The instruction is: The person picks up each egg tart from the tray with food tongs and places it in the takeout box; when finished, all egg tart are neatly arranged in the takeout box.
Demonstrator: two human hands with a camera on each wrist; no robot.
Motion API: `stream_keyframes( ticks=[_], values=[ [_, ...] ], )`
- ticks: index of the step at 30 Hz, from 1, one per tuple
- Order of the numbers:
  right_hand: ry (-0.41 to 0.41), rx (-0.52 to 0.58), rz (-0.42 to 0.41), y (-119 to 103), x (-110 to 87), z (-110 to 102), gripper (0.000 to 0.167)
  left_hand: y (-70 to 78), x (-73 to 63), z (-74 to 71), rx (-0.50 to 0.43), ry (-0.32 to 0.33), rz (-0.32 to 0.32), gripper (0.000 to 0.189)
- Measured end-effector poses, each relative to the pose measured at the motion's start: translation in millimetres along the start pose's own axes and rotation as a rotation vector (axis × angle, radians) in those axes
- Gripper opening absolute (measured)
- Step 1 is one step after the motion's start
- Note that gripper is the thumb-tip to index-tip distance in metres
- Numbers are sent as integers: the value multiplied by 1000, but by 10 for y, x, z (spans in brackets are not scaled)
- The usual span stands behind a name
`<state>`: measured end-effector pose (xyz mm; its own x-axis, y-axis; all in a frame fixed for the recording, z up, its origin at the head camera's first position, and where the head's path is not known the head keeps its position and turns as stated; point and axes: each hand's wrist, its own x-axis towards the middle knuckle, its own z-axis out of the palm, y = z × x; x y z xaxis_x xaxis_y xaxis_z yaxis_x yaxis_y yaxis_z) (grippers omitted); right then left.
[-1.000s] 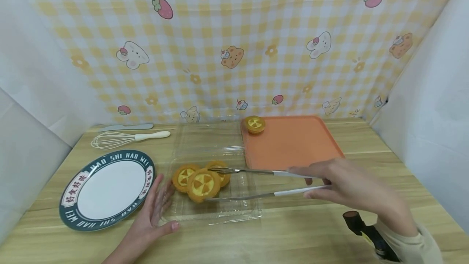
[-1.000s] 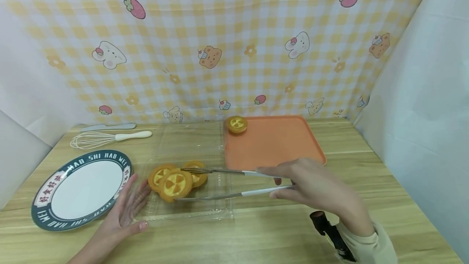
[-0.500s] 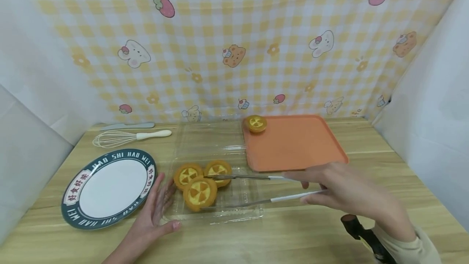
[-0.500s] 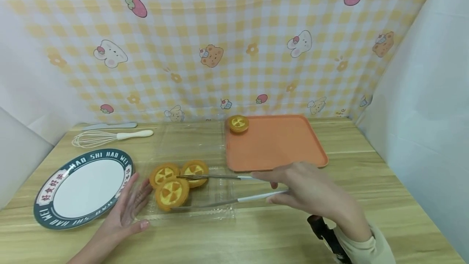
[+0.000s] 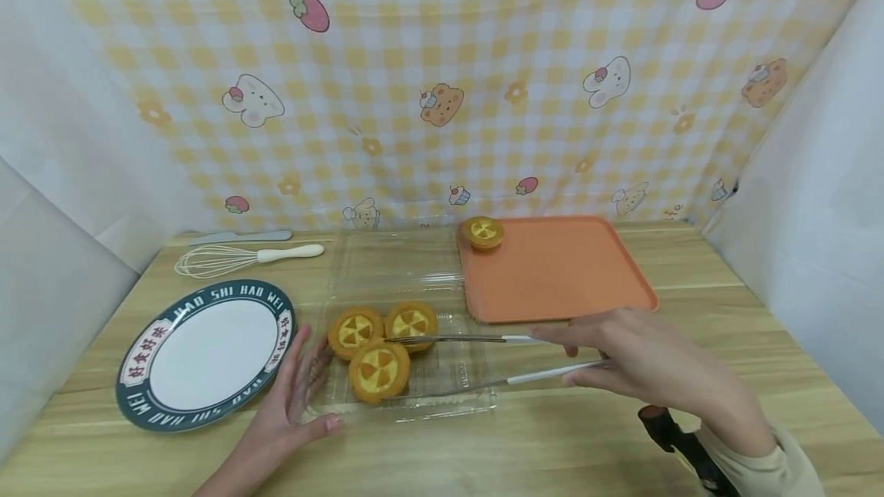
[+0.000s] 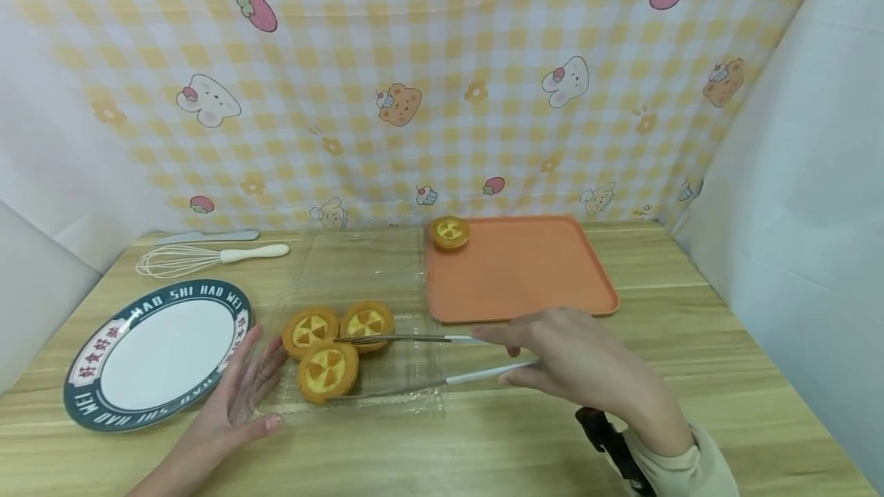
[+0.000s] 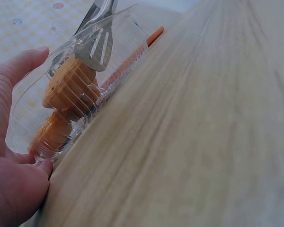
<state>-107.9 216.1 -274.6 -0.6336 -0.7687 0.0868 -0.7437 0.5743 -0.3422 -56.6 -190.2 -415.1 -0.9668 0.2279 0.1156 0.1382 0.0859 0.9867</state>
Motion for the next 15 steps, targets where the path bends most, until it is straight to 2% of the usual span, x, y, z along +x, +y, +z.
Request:
stream_keyframes(
  ticks=[7,15],
  values=[
    [4,-19,-42,-9,17,21,48,7,-10,-6,5,0,-3,110],
    [-32,4,-10,-20,32,28,49,13,-3,-1,3,9,-6,110]
  ],
)
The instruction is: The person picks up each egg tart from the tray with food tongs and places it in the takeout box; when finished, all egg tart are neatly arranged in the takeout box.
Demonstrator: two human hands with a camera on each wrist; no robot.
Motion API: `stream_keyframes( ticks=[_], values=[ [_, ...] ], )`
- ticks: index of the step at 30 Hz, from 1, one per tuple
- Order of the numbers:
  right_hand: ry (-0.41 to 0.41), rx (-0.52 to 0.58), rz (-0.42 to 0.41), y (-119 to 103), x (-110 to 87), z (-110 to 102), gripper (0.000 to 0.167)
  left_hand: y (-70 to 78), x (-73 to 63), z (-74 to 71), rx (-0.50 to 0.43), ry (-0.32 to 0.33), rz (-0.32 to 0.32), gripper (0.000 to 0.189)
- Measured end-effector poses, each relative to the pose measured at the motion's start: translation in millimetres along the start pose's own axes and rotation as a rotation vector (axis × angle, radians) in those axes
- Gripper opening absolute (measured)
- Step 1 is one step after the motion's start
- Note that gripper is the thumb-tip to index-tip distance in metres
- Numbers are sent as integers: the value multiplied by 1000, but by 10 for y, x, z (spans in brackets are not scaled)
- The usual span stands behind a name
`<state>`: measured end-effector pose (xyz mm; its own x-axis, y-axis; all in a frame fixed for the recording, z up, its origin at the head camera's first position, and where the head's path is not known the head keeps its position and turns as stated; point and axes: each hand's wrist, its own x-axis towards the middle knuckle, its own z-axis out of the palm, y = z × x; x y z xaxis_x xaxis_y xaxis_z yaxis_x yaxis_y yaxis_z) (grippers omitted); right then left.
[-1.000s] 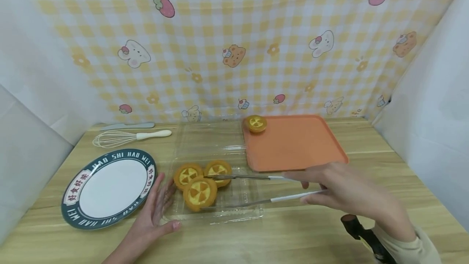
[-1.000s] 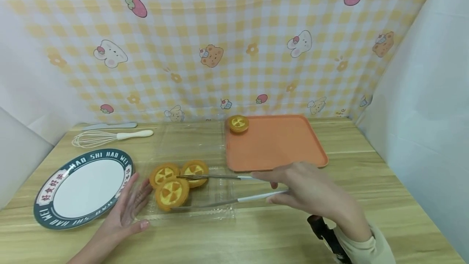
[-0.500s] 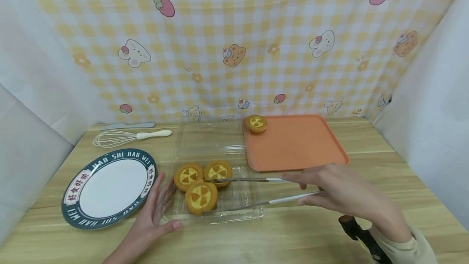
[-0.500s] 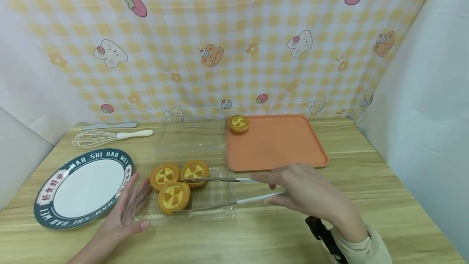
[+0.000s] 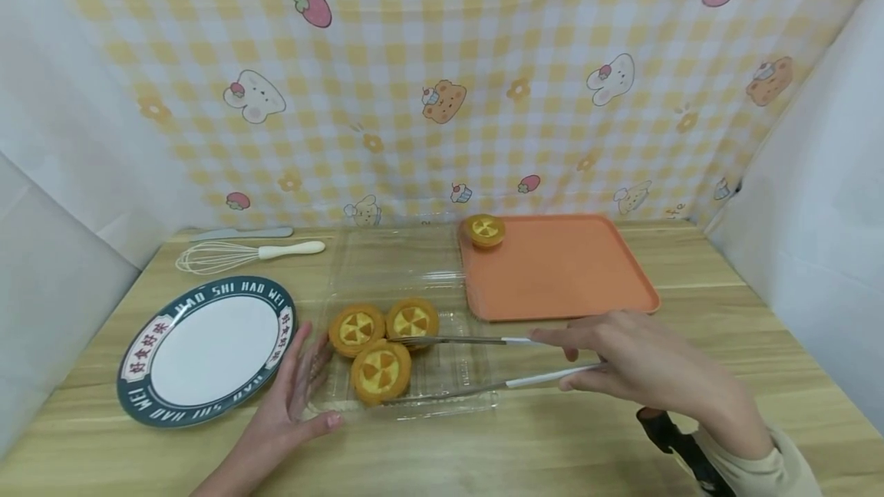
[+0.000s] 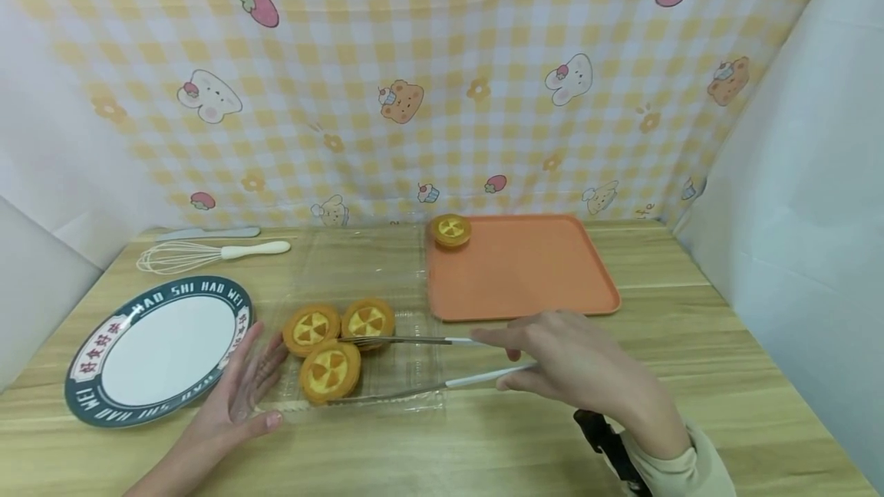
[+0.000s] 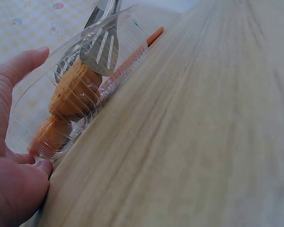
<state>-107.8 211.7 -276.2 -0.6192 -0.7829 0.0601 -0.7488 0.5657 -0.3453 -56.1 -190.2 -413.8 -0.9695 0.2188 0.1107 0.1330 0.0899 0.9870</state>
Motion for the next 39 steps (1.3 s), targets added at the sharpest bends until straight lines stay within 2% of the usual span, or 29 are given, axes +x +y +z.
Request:
stream_keyframes(
  ticks=[4,8,16,23,30,39],
  values=[
    [-3,-13,9,16,0,2,51,0,6,0,5,3,-3,111],
    [21,-20,-31,55,7,14,53,2,5,0,6,2,-6,110],
    [-30,69,-9,113,11,-14,56,1,4,1,3,2,-3,111],
    [-33,119,-16,137,12,-26,57,-7,7,0,8,8,-12,111],
    [-19,130,-16,139,-1,-38,55,-8,10,-3,5,7,-14,111],
    [33,91,9,131,-16,-46,52,0,7,0,11,8,-14,111]
  ],
)
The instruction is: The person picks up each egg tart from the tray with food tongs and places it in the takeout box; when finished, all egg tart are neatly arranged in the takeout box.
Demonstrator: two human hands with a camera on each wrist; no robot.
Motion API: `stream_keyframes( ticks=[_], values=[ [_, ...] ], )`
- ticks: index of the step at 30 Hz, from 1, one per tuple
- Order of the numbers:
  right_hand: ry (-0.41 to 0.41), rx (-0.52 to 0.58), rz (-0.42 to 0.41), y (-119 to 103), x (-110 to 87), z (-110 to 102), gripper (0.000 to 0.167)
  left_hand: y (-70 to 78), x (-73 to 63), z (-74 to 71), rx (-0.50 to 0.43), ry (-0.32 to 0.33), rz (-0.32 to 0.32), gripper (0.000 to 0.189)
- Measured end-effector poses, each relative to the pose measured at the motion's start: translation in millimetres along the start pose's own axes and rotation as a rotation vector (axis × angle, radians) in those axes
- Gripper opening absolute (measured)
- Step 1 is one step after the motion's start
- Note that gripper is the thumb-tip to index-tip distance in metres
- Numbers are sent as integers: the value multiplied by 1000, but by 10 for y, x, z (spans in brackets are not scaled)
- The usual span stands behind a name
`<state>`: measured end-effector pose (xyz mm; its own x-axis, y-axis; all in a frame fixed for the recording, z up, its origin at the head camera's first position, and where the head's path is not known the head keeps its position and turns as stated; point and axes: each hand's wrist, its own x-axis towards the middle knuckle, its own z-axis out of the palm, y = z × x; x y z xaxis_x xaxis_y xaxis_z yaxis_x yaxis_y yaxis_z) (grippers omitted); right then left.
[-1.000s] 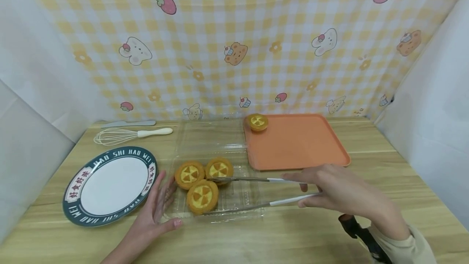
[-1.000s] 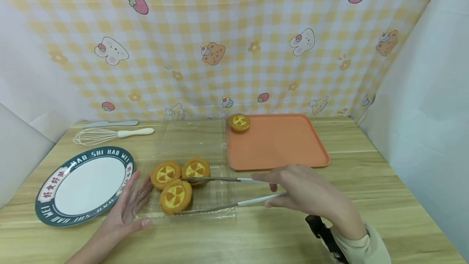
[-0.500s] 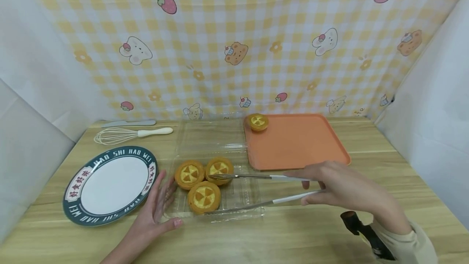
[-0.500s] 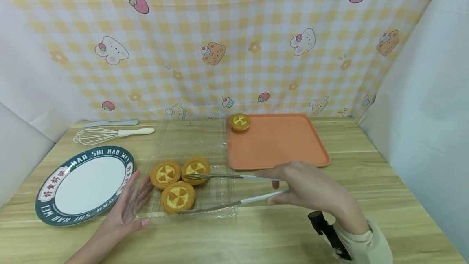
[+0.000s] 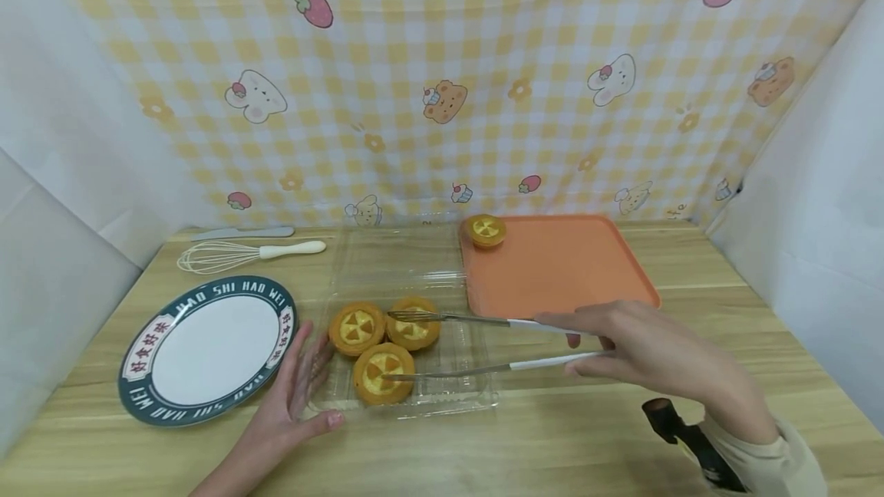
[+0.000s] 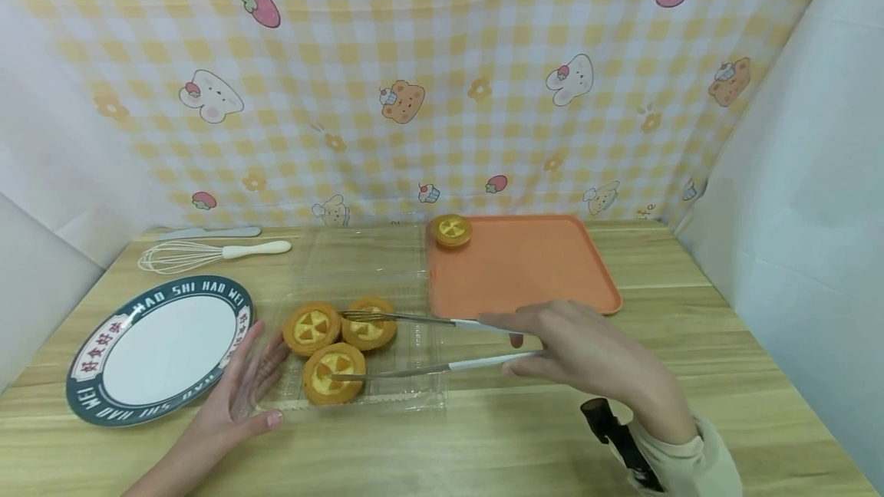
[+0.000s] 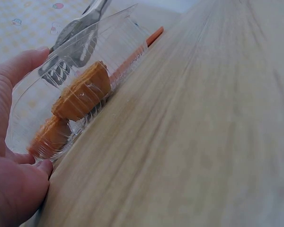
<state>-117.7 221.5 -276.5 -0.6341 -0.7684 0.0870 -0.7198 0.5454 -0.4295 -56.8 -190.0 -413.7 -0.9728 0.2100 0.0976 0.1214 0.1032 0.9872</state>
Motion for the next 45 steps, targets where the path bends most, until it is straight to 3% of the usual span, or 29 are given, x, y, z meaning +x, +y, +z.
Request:
stream_keyframes(
  ticks=[6,11,16,22,31,45],
  values=[
    [0,6,-9,-6,24,13,51,1,-6,1,-2,0,-2,111],
    [85,41,-32,66,-15,-17,51,0,-6,0,1,-2,-1,111],
    [169,3,26,220,-87,-119,52,-2,-3,-2,4,-2,0,111],
    [237,-90,158,446,-181,-243,51,-4,3,-5,-1,-2,7,111],
    [192,-153,402,702,-244,-309,59,-16,-2,-13,-5,-3,15,111],
    [160,-133,490,963,-204,-206,66,-12,2,-5,-5,-5,5,110]
  ],
)
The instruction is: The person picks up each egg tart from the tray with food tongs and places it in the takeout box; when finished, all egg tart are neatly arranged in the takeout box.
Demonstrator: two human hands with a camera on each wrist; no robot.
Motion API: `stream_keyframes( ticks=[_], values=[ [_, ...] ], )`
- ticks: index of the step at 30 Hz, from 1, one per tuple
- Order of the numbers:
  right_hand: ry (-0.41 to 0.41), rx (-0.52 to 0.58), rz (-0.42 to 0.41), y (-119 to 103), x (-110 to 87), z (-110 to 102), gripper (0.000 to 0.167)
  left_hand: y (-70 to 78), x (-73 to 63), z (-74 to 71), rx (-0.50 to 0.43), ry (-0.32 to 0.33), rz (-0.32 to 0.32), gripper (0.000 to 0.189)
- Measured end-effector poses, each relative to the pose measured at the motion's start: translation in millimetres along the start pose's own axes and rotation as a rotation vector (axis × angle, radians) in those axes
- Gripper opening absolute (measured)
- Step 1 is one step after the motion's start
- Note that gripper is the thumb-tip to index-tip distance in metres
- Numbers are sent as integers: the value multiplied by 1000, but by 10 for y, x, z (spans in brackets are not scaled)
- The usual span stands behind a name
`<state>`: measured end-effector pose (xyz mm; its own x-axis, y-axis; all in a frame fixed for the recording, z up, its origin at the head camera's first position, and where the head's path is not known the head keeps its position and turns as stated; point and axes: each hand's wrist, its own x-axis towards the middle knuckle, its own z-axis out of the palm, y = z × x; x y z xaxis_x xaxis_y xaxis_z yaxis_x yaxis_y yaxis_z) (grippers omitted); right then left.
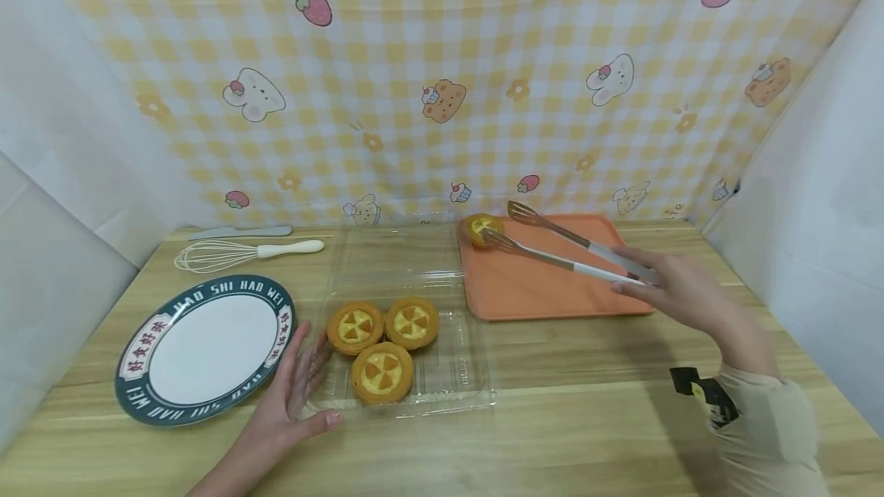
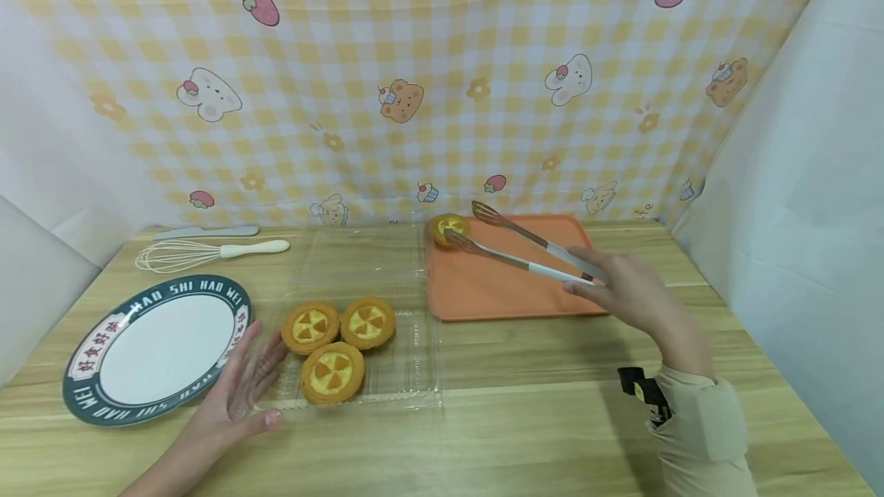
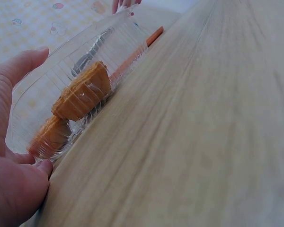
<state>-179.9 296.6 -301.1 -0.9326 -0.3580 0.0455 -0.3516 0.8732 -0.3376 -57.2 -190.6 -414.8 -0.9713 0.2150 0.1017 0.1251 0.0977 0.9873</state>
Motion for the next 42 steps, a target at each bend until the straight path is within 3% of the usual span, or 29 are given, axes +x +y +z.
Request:
stream_keyframes(
  ticks=[11,26,42],
  values=[
    [7,-29,-35,30,96,151,63,5,1,3,-17,-11,28,109],
    [26,-66,-64,70,207,320,56,8,2,0,-5,-6,12,109],
    [4,-23,-44,74,205,369,57,17,-3,8,-13,-8,10,109]
  ],
)
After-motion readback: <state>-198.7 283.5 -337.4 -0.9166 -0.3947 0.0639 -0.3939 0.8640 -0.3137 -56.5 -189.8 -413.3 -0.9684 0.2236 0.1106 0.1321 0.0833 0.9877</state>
